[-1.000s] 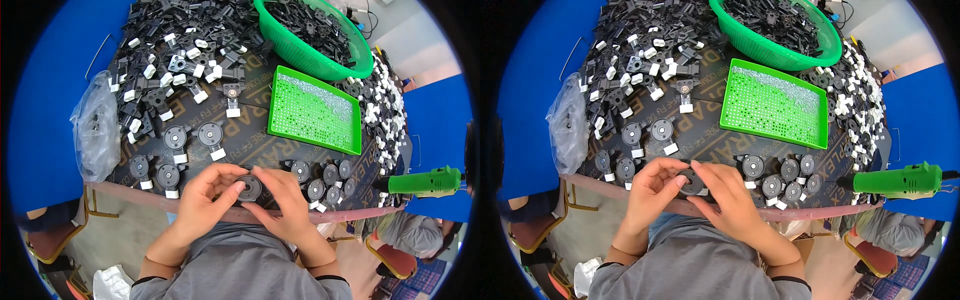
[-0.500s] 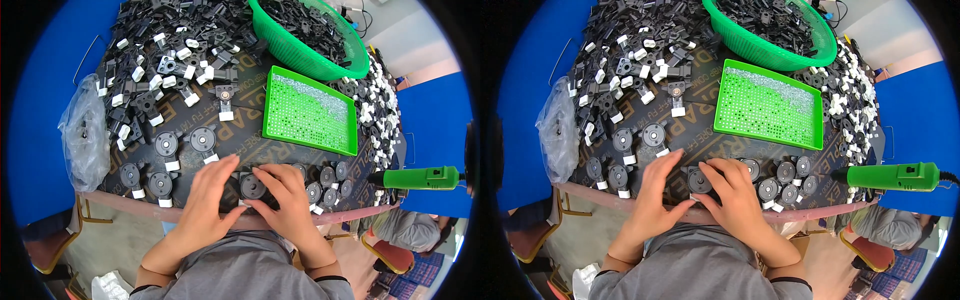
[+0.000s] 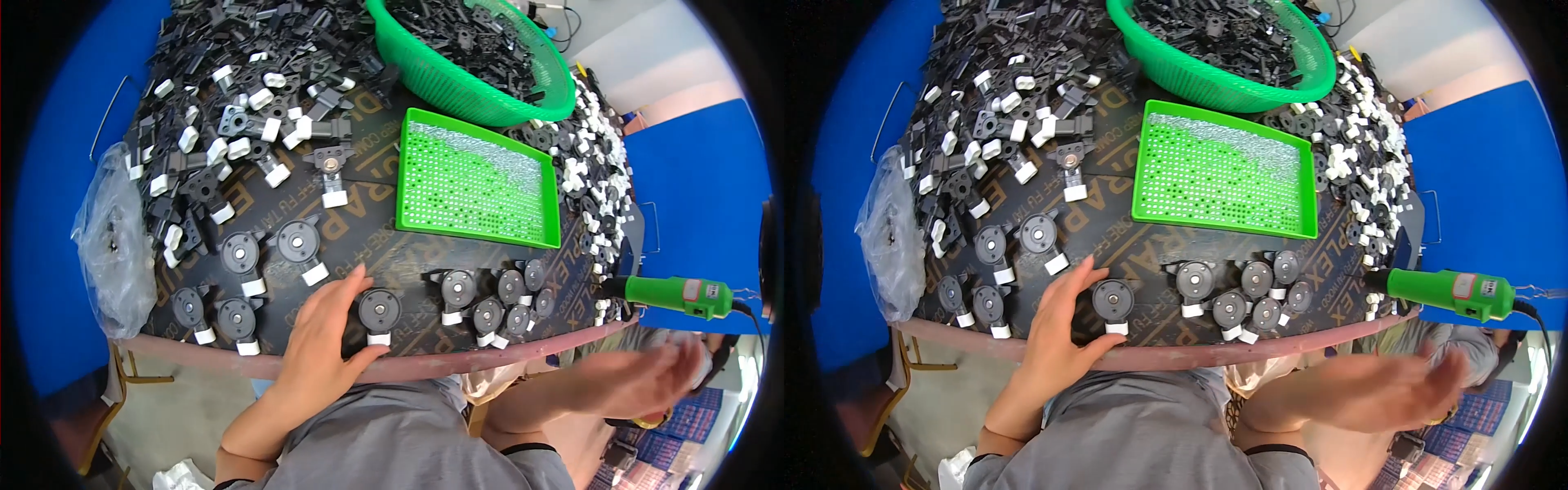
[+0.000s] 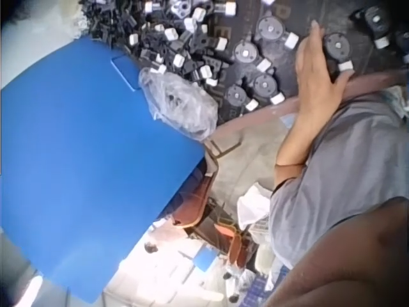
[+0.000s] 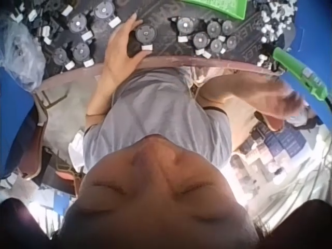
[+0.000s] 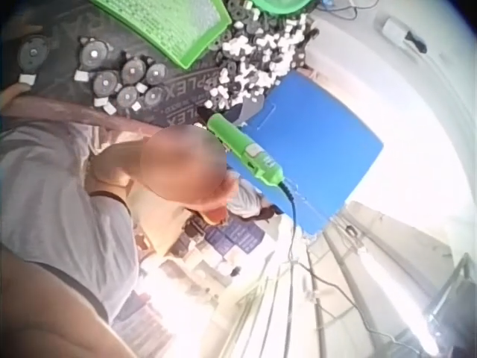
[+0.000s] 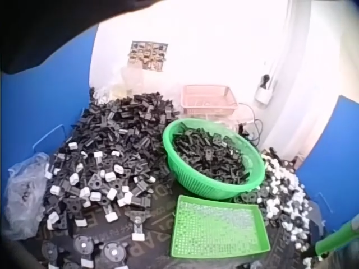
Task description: The person assembles small plastic components using tiny screws and an electric screwdriver at a factory workbench.
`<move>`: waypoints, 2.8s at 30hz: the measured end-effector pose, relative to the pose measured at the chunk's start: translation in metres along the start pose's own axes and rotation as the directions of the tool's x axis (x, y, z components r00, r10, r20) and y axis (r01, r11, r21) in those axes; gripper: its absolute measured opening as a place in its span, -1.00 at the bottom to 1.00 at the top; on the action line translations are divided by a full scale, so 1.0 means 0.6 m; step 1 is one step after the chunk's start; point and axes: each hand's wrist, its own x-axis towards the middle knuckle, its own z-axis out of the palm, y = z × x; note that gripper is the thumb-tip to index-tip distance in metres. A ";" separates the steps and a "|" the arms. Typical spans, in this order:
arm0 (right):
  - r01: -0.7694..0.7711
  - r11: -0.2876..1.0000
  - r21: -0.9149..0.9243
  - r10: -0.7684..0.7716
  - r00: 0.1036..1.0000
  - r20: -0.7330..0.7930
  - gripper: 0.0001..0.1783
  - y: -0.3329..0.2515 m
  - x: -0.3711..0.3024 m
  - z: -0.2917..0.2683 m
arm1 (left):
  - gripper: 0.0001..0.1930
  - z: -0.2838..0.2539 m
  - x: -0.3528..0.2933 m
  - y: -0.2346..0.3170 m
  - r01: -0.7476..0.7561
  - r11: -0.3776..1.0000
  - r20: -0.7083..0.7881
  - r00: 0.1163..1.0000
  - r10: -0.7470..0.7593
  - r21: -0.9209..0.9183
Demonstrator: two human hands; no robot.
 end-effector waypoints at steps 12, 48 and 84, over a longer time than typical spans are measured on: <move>-0.541 0.798 0.264 0.407 0.809 0.424 -0.53 0.194 0.026 0.013 | -0.05 0.033 0.024 0.022 0.006 0.995 0.009 1.000 -0.006 0.095; -0.748 0.401 0.530 0.188 0.633 0.751 -0.64 0.010 0.001 0.093 | -0.29 0.039 0.052 0.014 -0.028 0.998 0.034 0.999 0.026 0.057; -0.833 0.412 0.369 -0.113 0.355 0.928 -0.67 -0.049 -0.070 0.081 | -0.48 0.054 0.042 0.008 -0.040 0.989 -0.031 0.999 0.045 0.145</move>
